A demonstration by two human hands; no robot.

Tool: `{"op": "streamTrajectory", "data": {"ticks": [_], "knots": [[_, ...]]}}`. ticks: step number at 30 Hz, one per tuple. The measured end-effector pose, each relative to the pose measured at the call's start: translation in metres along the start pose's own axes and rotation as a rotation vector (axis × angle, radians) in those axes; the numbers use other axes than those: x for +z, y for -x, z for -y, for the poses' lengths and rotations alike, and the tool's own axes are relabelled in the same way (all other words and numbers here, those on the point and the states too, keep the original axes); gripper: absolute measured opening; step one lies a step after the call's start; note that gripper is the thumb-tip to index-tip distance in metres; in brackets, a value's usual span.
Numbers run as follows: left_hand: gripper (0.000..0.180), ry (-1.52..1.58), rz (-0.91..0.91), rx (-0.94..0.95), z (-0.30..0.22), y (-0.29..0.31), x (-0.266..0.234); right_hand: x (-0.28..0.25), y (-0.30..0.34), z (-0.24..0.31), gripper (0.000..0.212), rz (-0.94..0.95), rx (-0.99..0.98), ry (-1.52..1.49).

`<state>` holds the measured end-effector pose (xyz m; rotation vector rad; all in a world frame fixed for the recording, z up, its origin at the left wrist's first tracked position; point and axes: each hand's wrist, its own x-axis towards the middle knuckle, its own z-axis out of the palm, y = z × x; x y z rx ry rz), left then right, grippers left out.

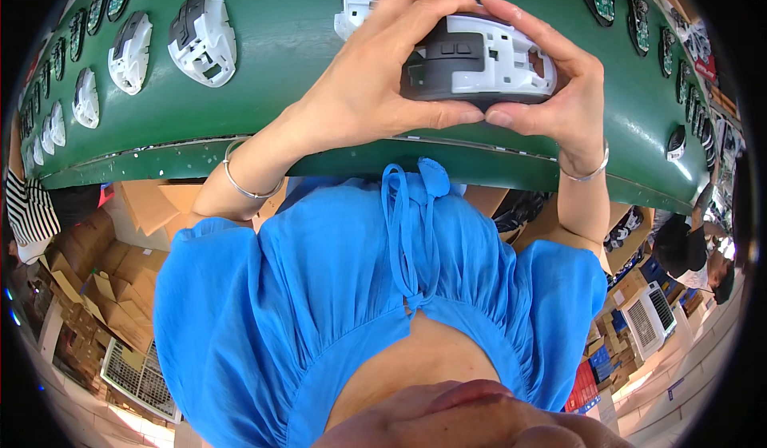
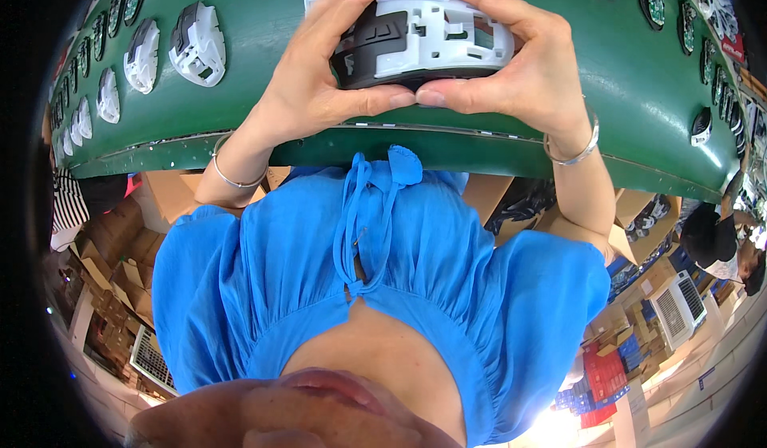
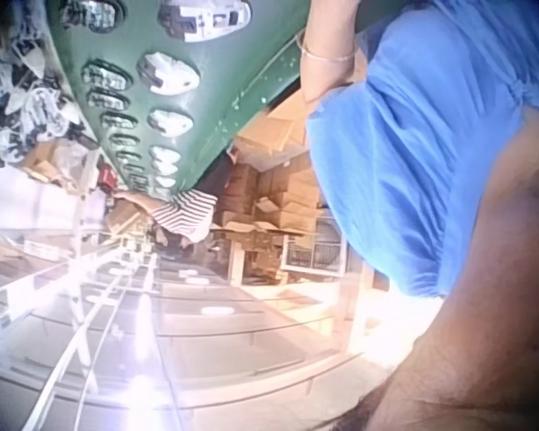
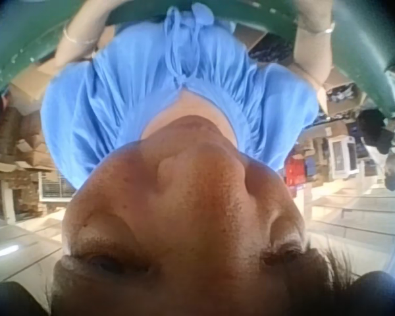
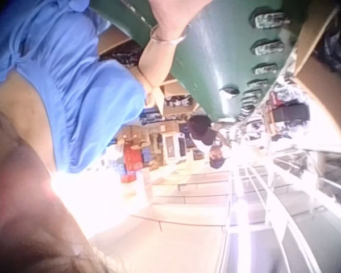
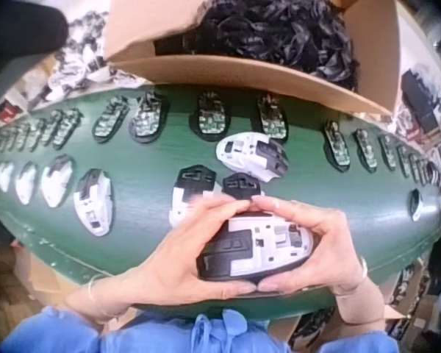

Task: The person assembles computer mouse casings along an assembly line by picking up mouse shells from the conveyor belt, taking side grips from a box, attaching the side grips onto the shells by hand, and returning the assembled shells to the conveyor belt.

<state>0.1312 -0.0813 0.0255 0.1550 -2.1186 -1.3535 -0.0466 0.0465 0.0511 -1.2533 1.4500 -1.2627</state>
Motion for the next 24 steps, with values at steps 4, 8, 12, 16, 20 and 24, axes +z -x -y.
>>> {"op": "streamTrajectory", "data": {"ticks": [4, 8, 12, 16, 20, 24], "knots": [[0.073, -0.144, 0.135, -0.068, 0.001, -0.001, -0.007, 0.005, 0.005, -0.010, 0.078, -0.017, -0.082, 0.040], [0.067, -0.076, 0.148, -0.098, -0.003, 0.000, -0.003, 0.001, 0.013, -0.023, 0.078, 0.020, -0.150, 0.158], [0.064, 0.003, 0.208, -0.174, -0.004, 0.002, -0.006, 0.013, 0.019, -0.021, 0.073, -0.019, -0.052, 0.097], [0.059, 0.095, 0.274, -0.349, -0.005, 0.002, -0.011, 0.022, 0.020, -0.015, 0.063, -0.075, 0.227, -0.095], [0.057, 0.165, 0.326, -0.504, -0.006, 0.004, -0.017, 0.027, 0.015, -0.010, 0.054, -0.108, 0.263, -0.195], [0.051, 0.506, 0.301, -0.764, -0.011, 0.001, -0.020, 0.025, 0.010, -0.001, 0.045, -0.145, 0.349, -0.316]]}}
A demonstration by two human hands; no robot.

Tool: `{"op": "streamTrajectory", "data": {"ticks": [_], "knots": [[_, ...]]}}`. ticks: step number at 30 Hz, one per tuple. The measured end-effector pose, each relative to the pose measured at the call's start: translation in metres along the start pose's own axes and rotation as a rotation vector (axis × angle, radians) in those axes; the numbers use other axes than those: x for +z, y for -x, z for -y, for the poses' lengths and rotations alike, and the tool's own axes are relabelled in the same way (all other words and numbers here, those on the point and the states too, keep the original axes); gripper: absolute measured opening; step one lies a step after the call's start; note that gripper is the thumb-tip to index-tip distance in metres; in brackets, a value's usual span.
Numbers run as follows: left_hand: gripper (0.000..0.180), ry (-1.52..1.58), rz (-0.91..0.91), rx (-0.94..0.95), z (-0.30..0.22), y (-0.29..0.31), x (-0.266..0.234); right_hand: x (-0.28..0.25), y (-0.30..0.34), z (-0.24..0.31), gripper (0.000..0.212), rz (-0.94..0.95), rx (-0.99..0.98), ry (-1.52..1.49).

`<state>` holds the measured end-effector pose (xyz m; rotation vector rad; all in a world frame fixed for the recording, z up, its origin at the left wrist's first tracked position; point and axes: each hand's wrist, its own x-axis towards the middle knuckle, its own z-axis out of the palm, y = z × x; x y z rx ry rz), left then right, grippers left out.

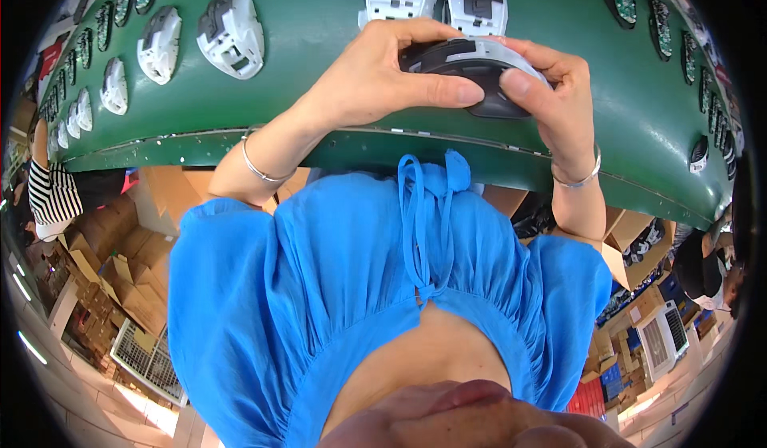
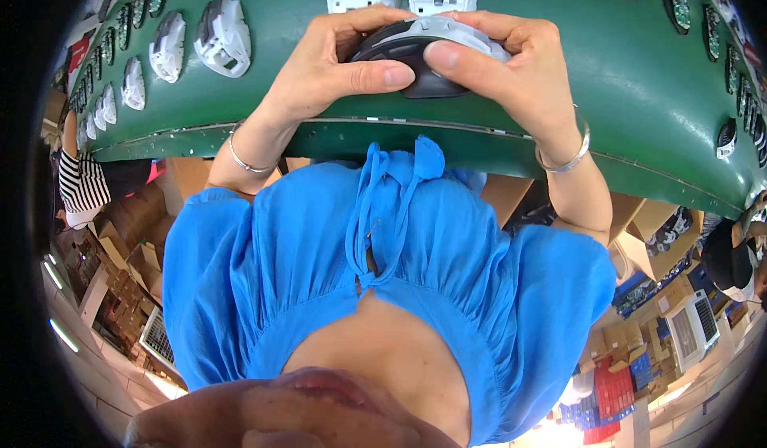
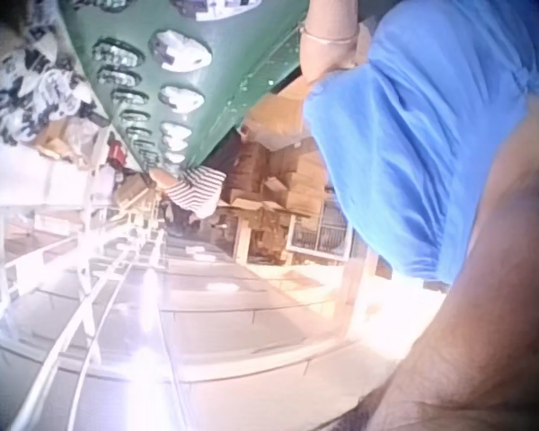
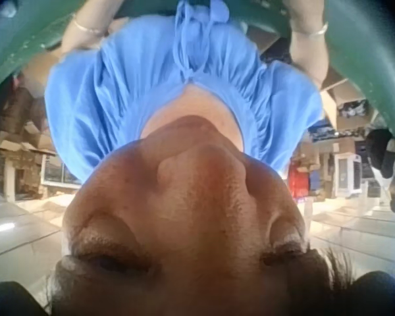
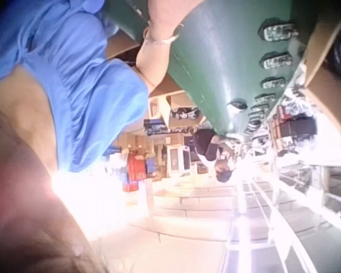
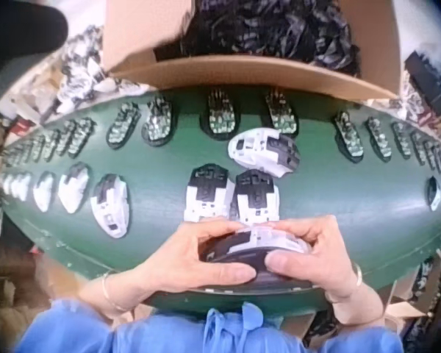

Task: The person assembles computer mouse casings along an assembly line by picking up mouse shells from the conveyor belt, taking side grips from a box, attaching the side grips onto the shells by hand, and returning the assembled shells to the conveyor belt.

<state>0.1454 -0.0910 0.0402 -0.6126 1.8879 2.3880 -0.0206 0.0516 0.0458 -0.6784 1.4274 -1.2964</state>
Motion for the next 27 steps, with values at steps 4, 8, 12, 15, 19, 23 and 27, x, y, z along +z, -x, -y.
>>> {"op": "streamTrajectory", "data": {"ticks": [4, 8, 12, 15, 19, 23, 27], "knots": [[0.053, 0.057, -0.024, 0.109, -0.003, 0.001, 0.000, -0.003, 0.001, 0.003, 0.045, 0.078, -0.074, -0.117], [0.056, -0.498, -0.018, 0.281, -0.010, 0.008, -0.005, 0.003, 0.009, 0.002, 0.051, 0.056, -0.134, -0.127], [0.048, -0.883, -0.373, 0.651, -0.009, 0.011, 0.008, 0.024, 0.011, 0.003, 0.066, -0.017, -0.353, 0.191], [0.052, -0.976, -0.409, 0.720, -0.003, 0.009, 0.006, 0.031, 0.009, -0.009, 0.070, -0.012, -0.445, 0.221], [0.058, -0.946, -0.456, 0.784, 0.006, 0.010, 0.002, 0.042, 0.010, -0.018, 0.078, 0.100, -0.289, -0.248], [0.056, -1.012, -0.496, 0.839, 0.006, 0.014, 0.004, 0.049, 0.016, -0.020, 0.071, 0.128, -0.216, -0.310], [0.056, -0.994, -0.497, 0.881, 0.014, 0.009, 0.002, 0.052, 0.017, -0.029, 0.069, 0.050, -0.289, -0.217]]}}
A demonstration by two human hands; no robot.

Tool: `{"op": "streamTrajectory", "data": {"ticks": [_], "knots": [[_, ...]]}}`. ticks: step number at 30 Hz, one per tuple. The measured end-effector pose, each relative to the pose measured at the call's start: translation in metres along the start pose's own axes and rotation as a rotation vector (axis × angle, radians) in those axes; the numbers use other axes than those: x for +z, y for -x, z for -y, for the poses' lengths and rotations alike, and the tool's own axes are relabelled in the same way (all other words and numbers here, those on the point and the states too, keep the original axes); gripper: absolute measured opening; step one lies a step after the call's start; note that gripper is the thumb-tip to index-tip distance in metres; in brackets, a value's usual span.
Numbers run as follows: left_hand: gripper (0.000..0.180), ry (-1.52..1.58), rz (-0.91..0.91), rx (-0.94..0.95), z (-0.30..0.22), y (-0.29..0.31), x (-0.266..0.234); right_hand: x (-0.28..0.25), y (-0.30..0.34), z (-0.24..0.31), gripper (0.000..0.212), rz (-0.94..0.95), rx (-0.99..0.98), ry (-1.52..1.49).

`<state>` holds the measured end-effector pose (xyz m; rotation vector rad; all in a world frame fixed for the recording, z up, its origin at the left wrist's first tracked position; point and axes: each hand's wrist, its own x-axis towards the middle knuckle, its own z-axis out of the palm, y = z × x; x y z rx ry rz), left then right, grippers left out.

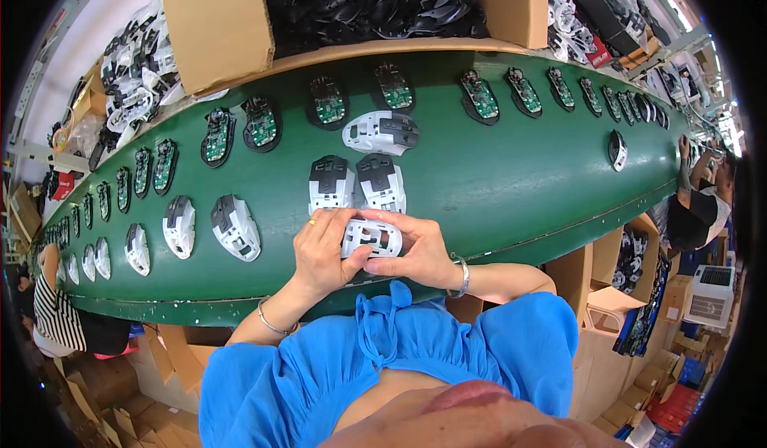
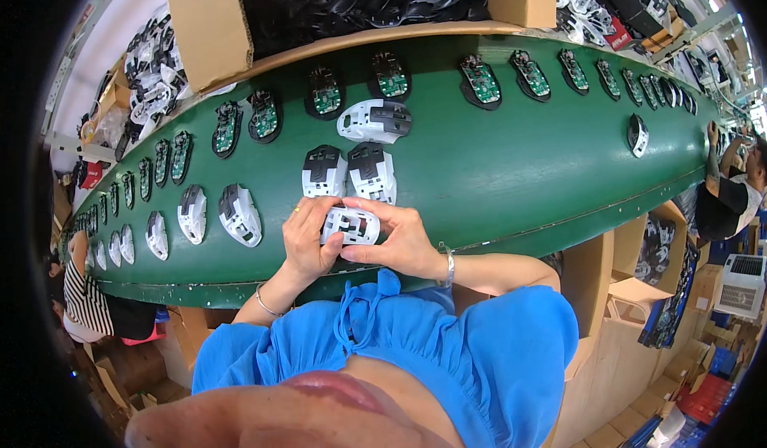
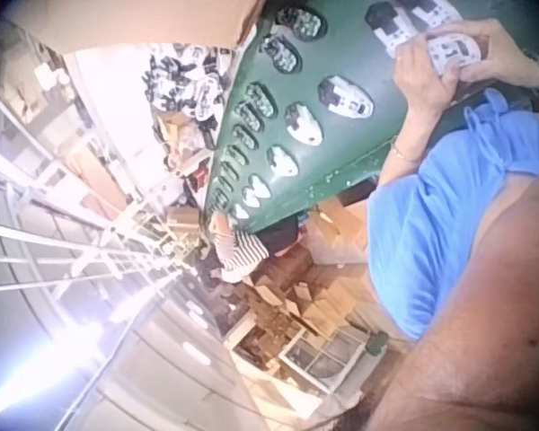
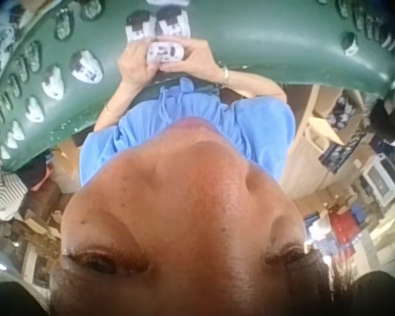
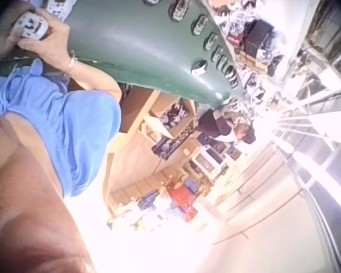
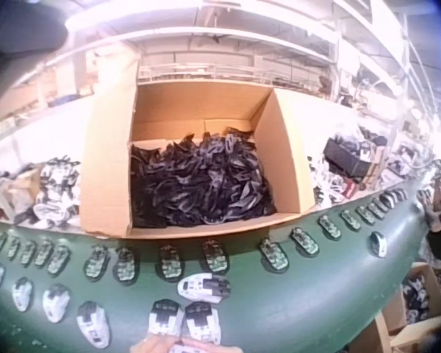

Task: The person assembles computer mouse casings along an assembly line by picking up mouse shells from the conveyor belt, taking side grips from a box, attaching the side grips onto the shells by hand, and returning the assembled shells to the conveyor belt.

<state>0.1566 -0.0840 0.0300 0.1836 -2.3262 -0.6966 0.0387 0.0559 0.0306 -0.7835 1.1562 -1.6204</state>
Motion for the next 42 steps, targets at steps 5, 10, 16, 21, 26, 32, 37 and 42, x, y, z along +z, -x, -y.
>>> {"op": "streamTrajectory", "data": {"ticks": [5, 10, 16, 21, 26, 32, 37, 42], "knots": [[0.065, 0.143, 0.032, -0.030, 0.001, -0.018, 0.000, -0.014, -0.014, 0.018, 0.067, 0.011, -0.104, 0.131], [0.069, 0.175, 0.042, -0.149, 0.009, -0.026, -0.007, -0.076, -0.008, 0.066, 0.055, -0.334, -0.187, 0.158], [0.056, -0.100, 0.304, 0.100, -0.004, -0.028, 0.025, -0.211, 0.033, 0.081, 0.049, -1.235, -0.689, 0.475], [0.049, -0.195, 0.429, 0.262, 0.020, -0.027, 0.038, -0.252, 0.072, 0.065, 0.071, -1.418, -0.181, 1.402], [0.038, -0.204, 0.395, 0.274, 0.058, -0.010, -0.010, -0.220, 0.069, 0.079, 0.060, -1.393, 0.365, 1.577], [0.021, -0.261, 0.358, 0.106, 0.102, -0.001, -0.071, -0.158, -0.064, 0.128, 0.022, -0.757, -0.657, 1.226], [0.027, -0.130, 0.012, 0.041, 0.085, -0.025, -0.050, -0.177, -0.210, 0.160, 0.033, -0.834, -0.163, 1.555], [0.056, -0.102, 0.073, 0.096, 0.037, -0.071, 0.017, -0.199, -0.269, 0.153, 0.043, -0.999, 0.118, 1.533]]}}
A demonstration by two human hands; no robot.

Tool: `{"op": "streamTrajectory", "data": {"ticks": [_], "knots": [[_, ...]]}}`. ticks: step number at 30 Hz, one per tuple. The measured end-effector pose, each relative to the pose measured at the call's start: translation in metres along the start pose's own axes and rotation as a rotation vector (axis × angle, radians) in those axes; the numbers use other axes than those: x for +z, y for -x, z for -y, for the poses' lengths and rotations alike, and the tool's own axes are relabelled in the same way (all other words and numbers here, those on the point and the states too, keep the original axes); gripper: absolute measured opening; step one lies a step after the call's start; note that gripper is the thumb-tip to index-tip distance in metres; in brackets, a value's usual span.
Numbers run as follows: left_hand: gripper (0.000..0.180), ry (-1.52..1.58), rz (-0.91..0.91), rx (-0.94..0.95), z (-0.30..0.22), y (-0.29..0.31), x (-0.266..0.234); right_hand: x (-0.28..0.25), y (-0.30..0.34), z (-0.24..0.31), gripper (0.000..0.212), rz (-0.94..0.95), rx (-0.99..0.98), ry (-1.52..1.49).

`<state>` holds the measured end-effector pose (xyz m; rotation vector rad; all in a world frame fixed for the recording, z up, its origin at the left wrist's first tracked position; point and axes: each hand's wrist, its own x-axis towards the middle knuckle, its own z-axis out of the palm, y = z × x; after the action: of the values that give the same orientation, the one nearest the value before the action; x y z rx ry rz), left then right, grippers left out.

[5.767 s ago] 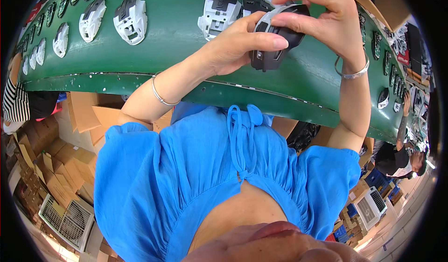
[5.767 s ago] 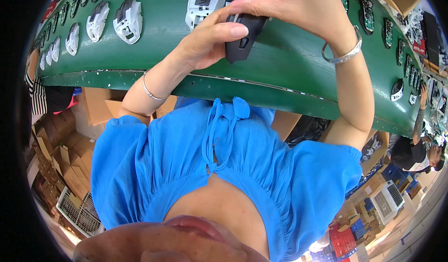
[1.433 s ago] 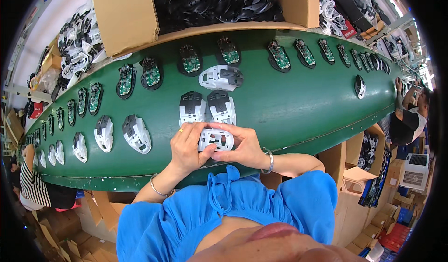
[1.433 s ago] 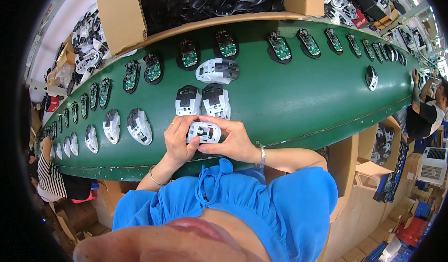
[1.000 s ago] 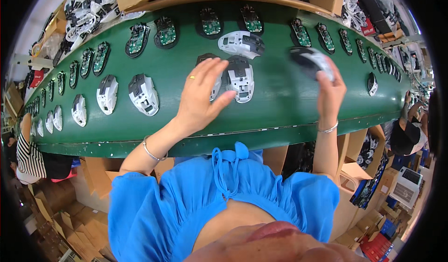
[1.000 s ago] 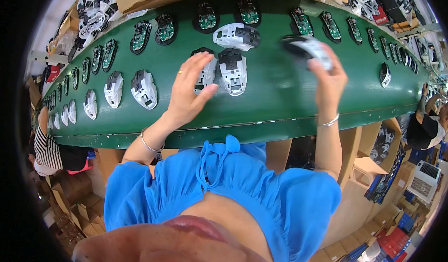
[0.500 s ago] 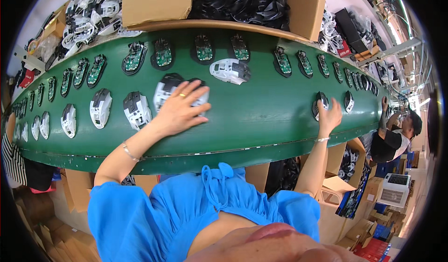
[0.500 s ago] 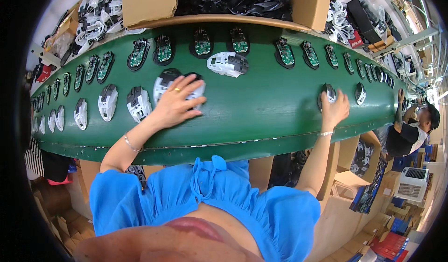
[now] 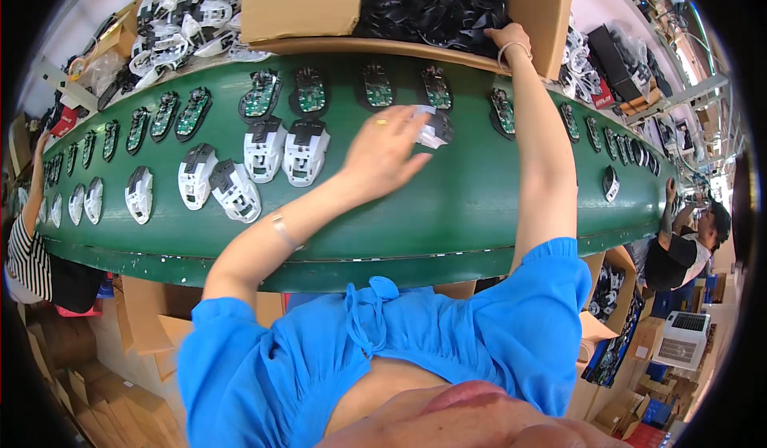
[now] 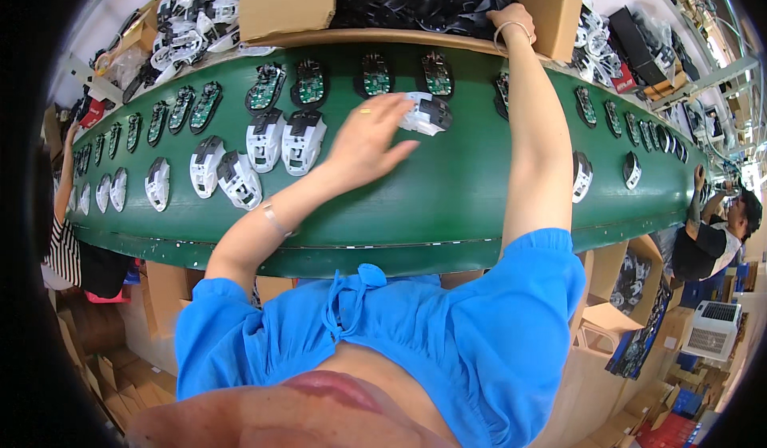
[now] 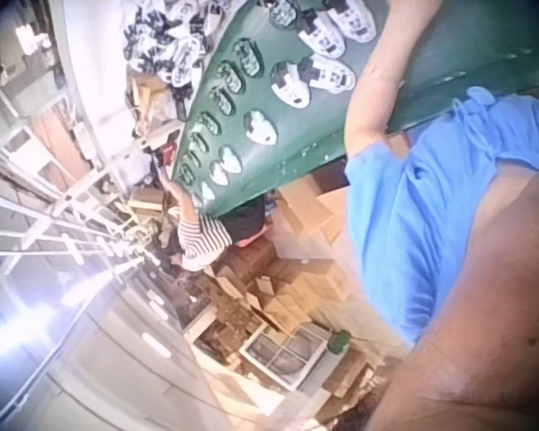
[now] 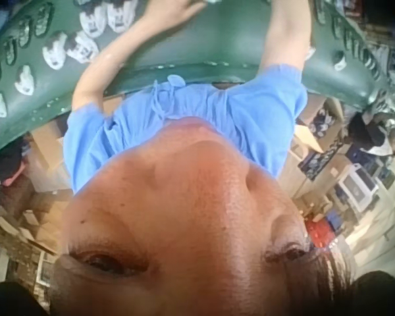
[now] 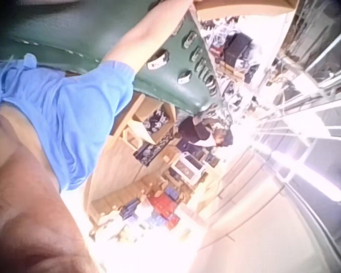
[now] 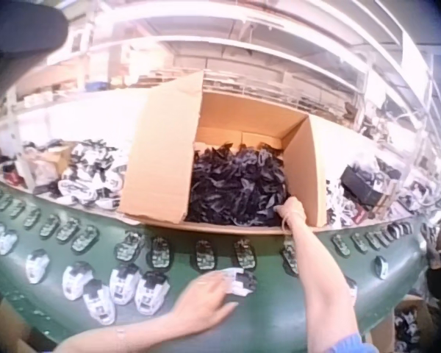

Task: The person assembles computer mouse casings along an assembly line by picking up mouse shells from the conveyor belt, taking side grips from a box, attaching the side grips onto the shells by hand, and returning the assembled shells to the conveyor belt.

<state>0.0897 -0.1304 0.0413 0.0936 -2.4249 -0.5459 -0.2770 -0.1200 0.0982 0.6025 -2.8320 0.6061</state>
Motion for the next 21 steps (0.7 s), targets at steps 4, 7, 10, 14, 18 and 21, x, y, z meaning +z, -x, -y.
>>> {"op": "streamTrajectory", "data": {"ticks": [4, 7, 10, 14, 18, 21], "knots": [[0.059, -0.080, 0.044, -0.048, -0.004, -0.019, 0.063, 0.008, -0.012, -0.017, 0.044, 0.032, 0.071, -0.320], [0.049, -0.102, 0.087, 0.015, 0.002, -0.013, 0.072, -0.022, 0.016, -0.016, 0.032, -0.165, -0.001, -0.556], [0.037, 0.034, 0.189, 0.045, 0.013, 0.001, 0.053, -0.040, 0.039, -0.029, 0.021, -0.115, -0.183, -1.038], [0.020, 0.242, 0.277, 0.054, 0.030, 0.022, -0.001, -0.086, 0.126, -0.027, 0.015, 0.130, -0.132, -1.274], [0.018, 0.745, -0.021, -0.491, 0.037, 0.034, -0.026, -0.073, 0.197, -0.046, 0.028, 0.281, -0.071, -1.000], [0.032, 0.327, -0.061, -0.520, 0.015, 0.025, -0.034, -0.036, 0.243, -0.047, 0.033, 0.346, -0.192, -0.698]]}}
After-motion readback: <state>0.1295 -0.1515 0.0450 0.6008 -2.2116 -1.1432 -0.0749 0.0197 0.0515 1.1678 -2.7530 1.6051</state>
